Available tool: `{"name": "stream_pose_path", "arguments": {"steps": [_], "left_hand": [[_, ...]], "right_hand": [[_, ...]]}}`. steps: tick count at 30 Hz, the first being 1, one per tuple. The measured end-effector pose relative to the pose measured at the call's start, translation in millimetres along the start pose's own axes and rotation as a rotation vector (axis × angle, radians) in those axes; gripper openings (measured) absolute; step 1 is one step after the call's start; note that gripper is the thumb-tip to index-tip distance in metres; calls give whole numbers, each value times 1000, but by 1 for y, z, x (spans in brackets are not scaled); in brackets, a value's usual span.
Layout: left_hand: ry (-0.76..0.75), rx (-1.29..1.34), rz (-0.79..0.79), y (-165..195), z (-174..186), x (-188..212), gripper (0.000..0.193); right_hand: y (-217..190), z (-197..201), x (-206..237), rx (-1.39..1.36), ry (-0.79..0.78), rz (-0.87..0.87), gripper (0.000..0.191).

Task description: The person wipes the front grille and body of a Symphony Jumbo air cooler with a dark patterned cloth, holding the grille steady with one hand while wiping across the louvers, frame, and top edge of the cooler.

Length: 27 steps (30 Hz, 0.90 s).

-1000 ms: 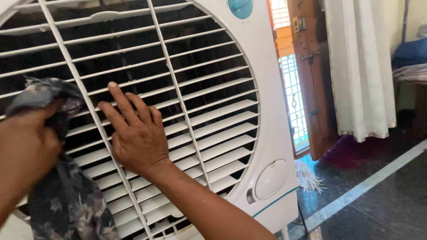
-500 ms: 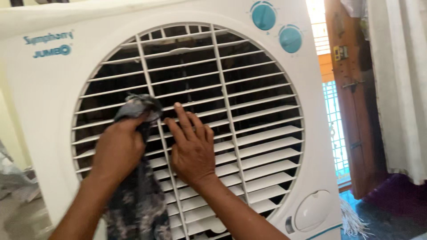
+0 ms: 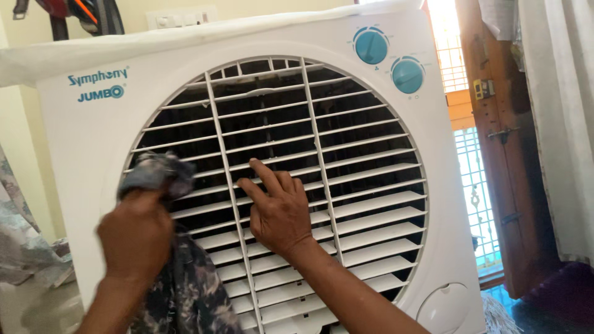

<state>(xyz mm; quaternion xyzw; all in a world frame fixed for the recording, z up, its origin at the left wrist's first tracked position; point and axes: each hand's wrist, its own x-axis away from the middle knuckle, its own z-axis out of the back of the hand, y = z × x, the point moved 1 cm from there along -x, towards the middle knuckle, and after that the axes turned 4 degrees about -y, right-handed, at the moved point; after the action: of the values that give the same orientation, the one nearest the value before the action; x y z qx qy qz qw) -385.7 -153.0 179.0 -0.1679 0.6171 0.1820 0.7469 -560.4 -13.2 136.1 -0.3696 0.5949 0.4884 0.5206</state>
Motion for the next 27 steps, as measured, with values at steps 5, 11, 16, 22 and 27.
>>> {"name": "stream_pose_path", "arguments": {"steps": [5, 11, 16, 22, 27], "left_hand": [[-38, 63, -124, 31, -39, -25, 41], [-178, -59, -165, 18, -33, -50, 53], [-317, -278, 2, -18, 6, -48, 50], [-223, 25, -72, 34, -7, -48, 38], [-259, -54, -78, 31, -12, -50, 54]], "right_hand": [[5, -1, -1, 21, 50, 40, 50], [9, -5, 4, 11, 71, 67, 51], [13, -4, 9, 20, 57, 54, 56], [10, -6, 8, 44, 86, 50, 53], [12, -4, 6, 32, 60, 64, 53]]}}
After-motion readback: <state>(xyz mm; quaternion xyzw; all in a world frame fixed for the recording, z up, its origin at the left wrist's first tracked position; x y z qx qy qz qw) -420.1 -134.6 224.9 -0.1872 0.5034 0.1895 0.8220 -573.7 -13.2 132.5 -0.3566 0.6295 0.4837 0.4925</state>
